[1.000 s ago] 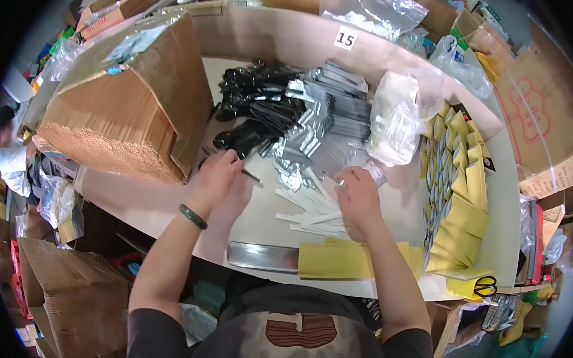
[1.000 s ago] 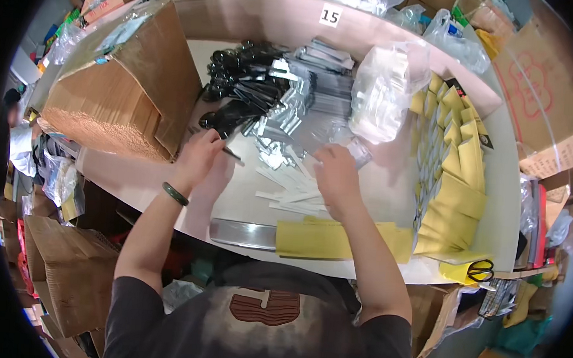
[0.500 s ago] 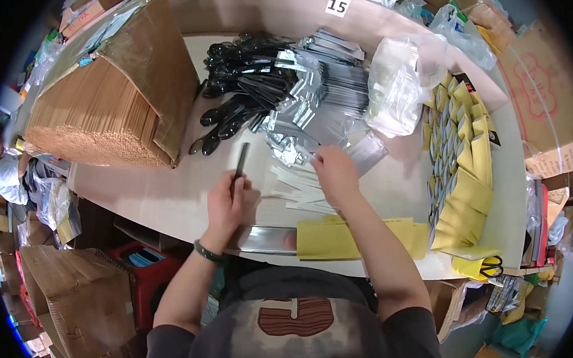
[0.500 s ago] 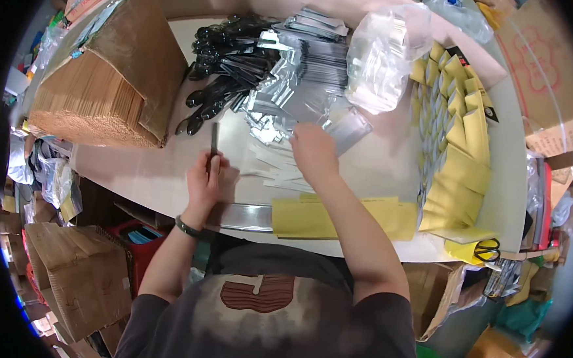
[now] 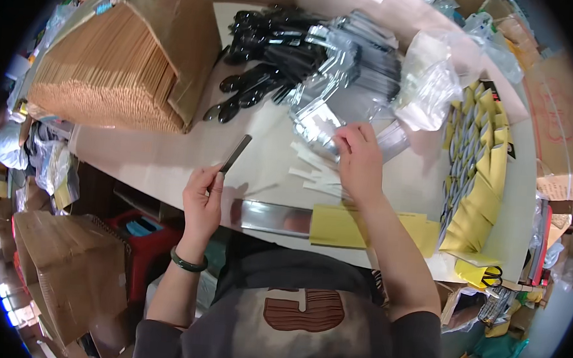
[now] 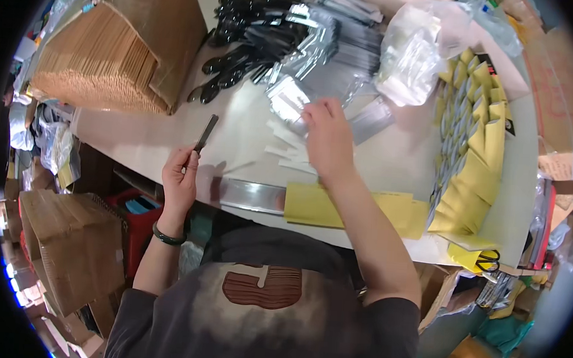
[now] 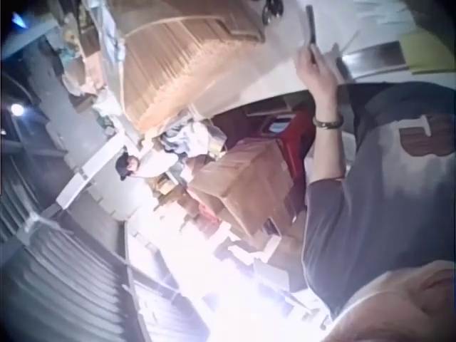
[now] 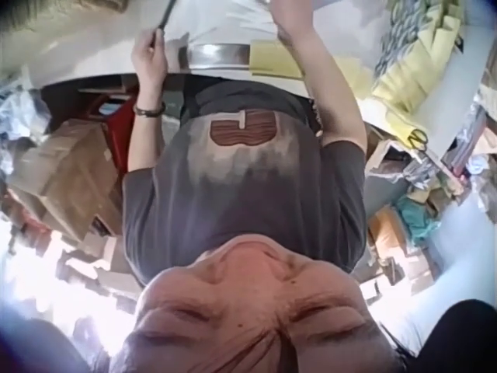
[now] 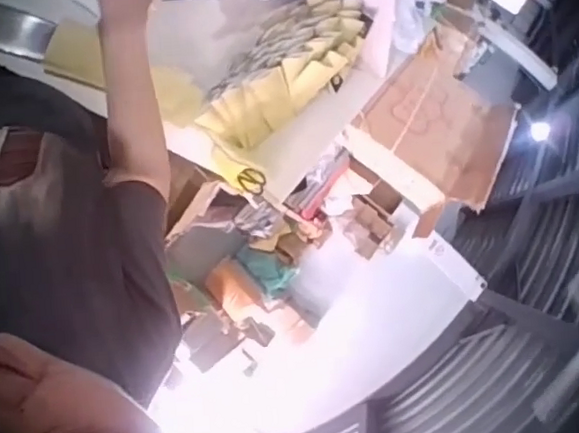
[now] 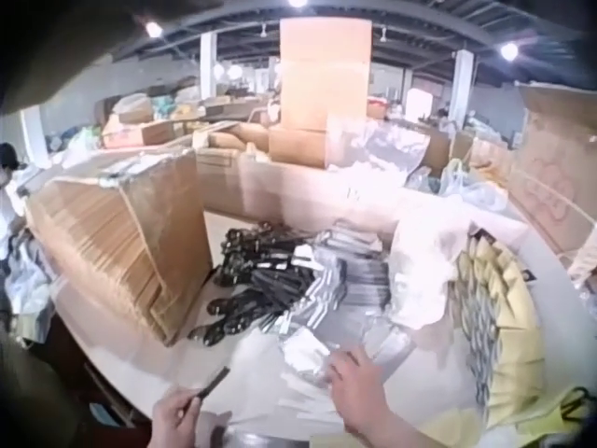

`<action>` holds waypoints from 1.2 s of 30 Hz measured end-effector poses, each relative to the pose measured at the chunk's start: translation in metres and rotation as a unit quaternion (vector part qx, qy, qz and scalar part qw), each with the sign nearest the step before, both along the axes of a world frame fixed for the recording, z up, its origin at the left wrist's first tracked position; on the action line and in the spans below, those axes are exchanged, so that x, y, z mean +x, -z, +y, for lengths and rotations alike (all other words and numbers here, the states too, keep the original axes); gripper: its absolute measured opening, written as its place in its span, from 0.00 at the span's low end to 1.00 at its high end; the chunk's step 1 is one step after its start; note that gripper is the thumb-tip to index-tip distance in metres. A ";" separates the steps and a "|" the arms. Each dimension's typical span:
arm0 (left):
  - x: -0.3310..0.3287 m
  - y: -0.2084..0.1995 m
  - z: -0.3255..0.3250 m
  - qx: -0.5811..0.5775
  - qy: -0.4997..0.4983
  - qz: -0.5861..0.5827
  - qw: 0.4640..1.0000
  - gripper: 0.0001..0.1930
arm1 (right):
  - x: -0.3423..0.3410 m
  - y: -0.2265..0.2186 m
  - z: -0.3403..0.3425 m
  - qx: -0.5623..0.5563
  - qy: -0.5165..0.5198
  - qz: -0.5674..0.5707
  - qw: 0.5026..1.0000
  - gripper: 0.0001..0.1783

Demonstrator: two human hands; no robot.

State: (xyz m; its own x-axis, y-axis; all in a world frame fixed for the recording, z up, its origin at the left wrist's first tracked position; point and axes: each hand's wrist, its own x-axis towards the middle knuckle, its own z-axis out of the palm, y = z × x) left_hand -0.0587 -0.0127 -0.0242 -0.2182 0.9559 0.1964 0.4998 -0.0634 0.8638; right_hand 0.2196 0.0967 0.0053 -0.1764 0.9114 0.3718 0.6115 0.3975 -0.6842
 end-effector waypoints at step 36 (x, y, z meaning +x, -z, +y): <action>-0.127 -0.168 0.068 0.106 -0.170 0.225 0.953 0.14 | 0.050 0.021 -0.106 -0.059 -0.264 -0.154 0.950 0.28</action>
State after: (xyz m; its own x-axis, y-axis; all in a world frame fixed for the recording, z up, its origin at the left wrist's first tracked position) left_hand -0.1862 0.0553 0.1434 -0.3568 0.7735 0.5239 0.8400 0.0203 0.5422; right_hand 0.2692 -0.0091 -0.0157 -0.7050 0.6974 0.1289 0.5268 0.6367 -0.5631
